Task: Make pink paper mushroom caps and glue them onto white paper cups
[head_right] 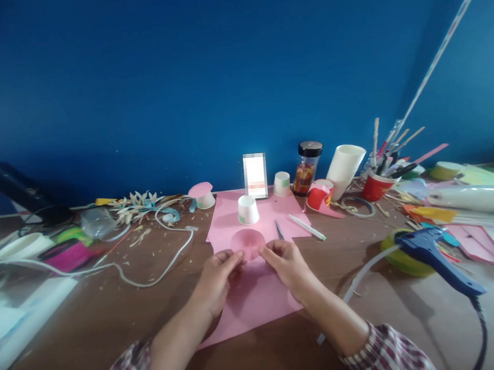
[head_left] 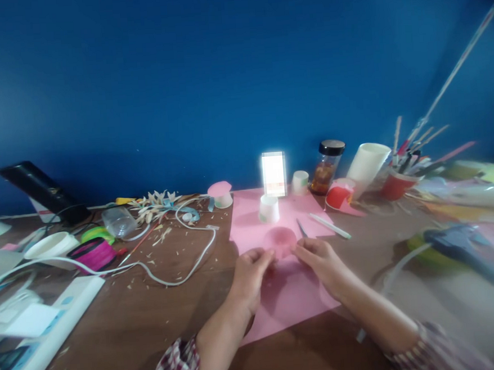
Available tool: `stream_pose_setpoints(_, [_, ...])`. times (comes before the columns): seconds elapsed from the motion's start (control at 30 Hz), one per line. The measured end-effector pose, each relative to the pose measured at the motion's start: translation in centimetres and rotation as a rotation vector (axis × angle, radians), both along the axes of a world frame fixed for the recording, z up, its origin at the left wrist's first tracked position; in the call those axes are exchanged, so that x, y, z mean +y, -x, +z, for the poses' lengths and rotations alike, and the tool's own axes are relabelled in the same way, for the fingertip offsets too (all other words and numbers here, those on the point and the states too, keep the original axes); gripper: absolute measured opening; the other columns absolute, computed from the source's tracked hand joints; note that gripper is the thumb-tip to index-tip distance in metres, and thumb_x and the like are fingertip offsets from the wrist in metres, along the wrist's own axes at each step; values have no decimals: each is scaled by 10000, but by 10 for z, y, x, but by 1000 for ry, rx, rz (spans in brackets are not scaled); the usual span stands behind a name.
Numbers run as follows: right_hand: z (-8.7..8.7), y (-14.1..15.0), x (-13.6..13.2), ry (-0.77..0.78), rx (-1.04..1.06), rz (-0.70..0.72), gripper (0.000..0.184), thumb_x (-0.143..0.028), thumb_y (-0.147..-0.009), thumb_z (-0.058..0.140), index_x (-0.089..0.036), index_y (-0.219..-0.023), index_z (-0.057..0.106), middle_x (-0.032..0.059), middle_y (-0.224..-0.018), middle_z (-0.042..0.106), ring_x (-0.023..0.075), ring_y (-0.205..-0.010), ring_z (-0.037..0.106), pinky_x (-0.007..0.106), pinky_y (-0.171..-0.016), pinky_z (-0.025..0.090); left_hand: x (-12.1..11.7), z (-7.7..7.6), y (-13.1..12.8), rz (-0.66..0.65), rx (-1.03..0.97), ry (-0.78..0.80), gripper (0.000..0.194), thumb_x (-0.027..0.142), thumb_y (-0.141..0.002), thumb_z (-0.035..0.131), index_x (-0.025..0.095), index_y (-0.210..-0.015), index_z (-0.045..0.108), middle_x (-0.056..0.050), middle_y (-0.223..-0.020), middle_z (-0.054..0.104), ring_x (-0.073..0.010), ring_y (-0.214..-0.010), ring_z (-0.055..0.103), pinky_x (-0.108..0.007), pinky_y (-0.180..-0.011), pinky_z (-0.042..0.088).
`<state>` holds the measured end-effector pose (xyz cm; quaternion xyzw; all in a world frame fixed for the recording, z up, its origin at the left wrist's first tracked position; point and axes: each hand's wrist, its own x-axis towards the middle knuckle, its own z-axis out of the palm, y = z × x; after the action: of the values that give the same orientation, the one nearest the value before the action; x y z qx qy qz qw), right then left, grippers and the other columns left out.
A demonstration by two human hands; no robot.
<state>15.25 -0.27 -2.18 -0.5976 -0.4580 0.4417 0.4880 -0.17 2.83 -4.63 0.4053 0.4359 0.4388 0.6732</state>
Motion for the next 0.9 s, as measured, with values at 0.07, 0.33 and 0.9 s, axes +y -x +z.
stream_pose_setpoints(0.07, [0,0,0,10,11,0,347,-466,-705,621,-169,-573,499,-64,-497,364,74,-457,299,226,-436,209,0,0,0,-4,-13,-5,258,373,-665,714,138,-616,620,-2,-581,584,-94,-539,496,-218,-568,383])
stream_pose_setpoints(0.33, [0,-1,0,26,51,10,352,-455,-708,635,-173,-565,481,-76,-486,341,66,-449,272,225,-434,178,-3,3,-2,-24,-36,62,266,353,-686,704,152,-596,555,19,-543,538,-80,-509,472,-200,-518,350])
stream_pose_setpoints(0.9, [-8,-2,2,68,87,37,346,-451,-747,597,-184,-565,473,-80,-450,345,57,-396,257,207,-370,176,-1,1,-2,-50,17,66,244,333,-660,717,133,-637,579,-33,-628,605,-114,-576,518,-240,-567,382])
